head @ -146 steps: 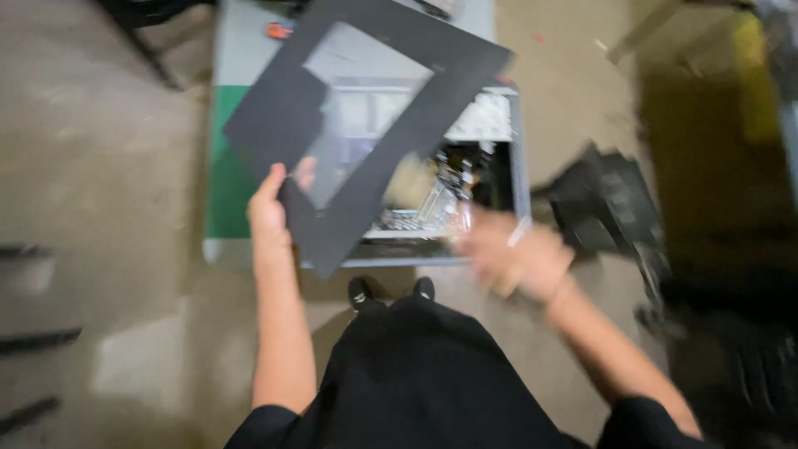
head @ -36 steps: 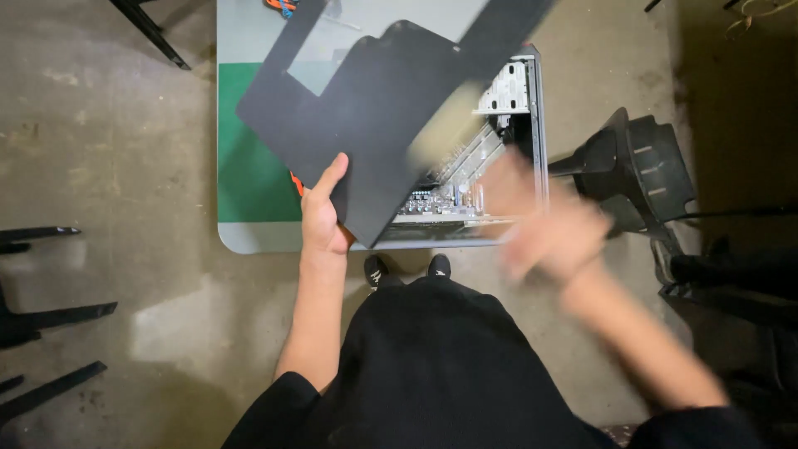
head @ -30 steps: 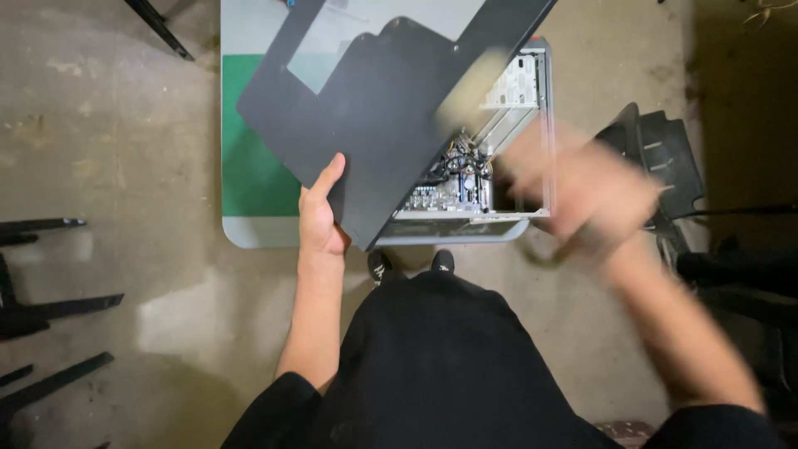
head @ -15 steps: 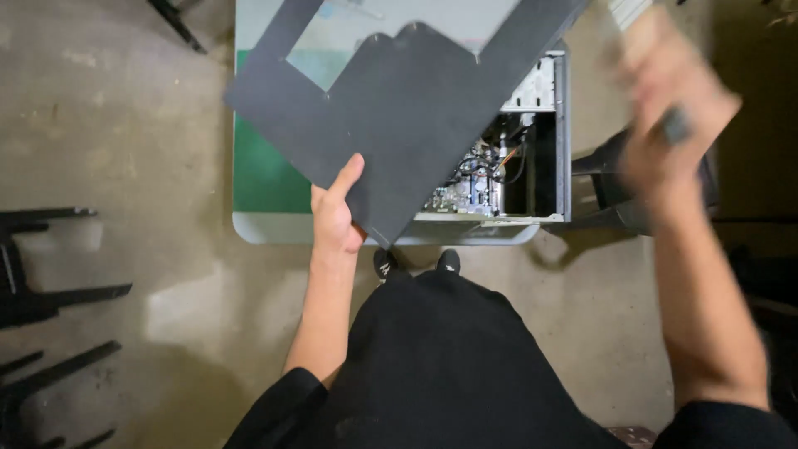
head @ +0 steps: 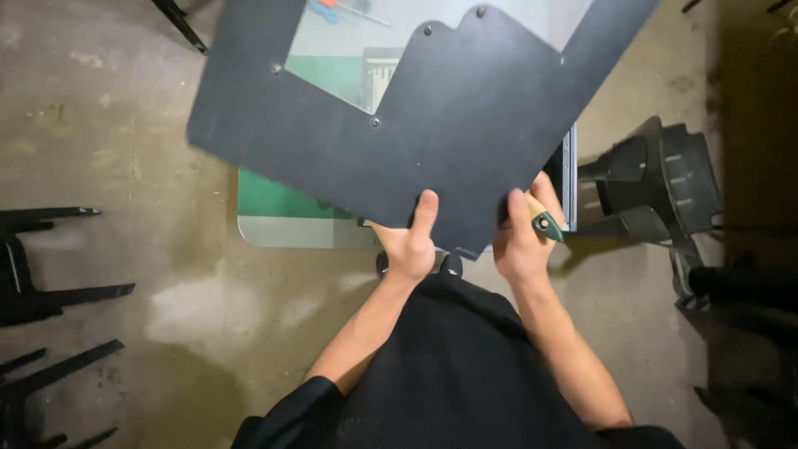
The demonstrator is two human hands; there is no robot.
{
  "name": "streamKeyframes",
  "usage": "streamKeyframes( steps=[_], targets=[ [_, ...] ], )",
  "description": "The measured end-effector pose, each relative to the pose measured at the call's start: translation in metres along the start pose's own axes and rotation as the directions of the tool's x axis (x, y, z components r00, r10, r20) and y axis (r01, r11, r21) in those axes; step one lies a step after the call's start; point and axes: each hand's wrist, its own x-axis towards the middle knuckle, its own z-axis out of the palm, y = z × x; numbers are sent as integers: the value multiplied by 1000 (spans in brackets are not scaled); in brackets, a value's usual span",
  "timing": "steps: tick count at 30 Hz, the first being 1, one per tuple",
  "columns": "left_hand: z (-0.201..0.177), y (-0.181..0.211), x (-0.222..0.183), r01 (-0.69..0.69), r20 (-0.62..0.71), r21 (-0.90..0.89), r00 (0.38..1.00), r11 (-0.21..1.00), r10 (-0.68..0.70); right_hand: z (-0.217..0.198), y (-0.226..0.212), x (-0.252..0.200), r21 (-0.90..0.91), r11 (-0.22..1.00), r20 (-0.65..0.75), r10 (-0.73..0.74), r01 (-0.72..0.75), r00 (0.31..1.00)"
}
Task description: Unscrewing the side panel of a computer case, removing it, and cleaning it thoroughly with a brush.
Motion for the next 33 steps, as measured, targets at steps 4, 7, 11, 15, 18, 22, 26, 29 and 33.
streamKeyframes(
  steps=[4,7,11,15,18,22,26,29,33],
  targets=[
    [-71,-70,-12,192,393,-241,915,951,-85,-90,20,26,-33,997,-33,70,-72,997],
    [-118,-38,35,502,659,-383,737,775,-152,-48,-44,48,-115,992,-30,39,-42,999],
    [-99,69,122,650,688,-465,693,601,-216,-39,-101,56,-211,970,54,136,-121,989],
    [-60,96,119,679,603,43,567,733,-561,-37,-130,73,-293,935,104,238,-199,966],
    [-70,59,103,719,544,44,565,693,-621,-62,-126,93,-494,852,136,272,-172,953],
    [-65,43,80,677,448,-125,691,725,-568,-78,-141,99,-794,599,149,23,105,989],
    [-67,39,77,666,277,-241,744,706,-608,-77,-170,51,-562,741,137,-355,368,925],
    [-51,63,82,663,179,-214,749,718,-638,-59,-160,10,-319,873,216,-312,369,925],
    [-43,69,83,666,206,-195,746,720,-634,-26,-149,27,-461,421,521,-584,781,622]
  ],
)
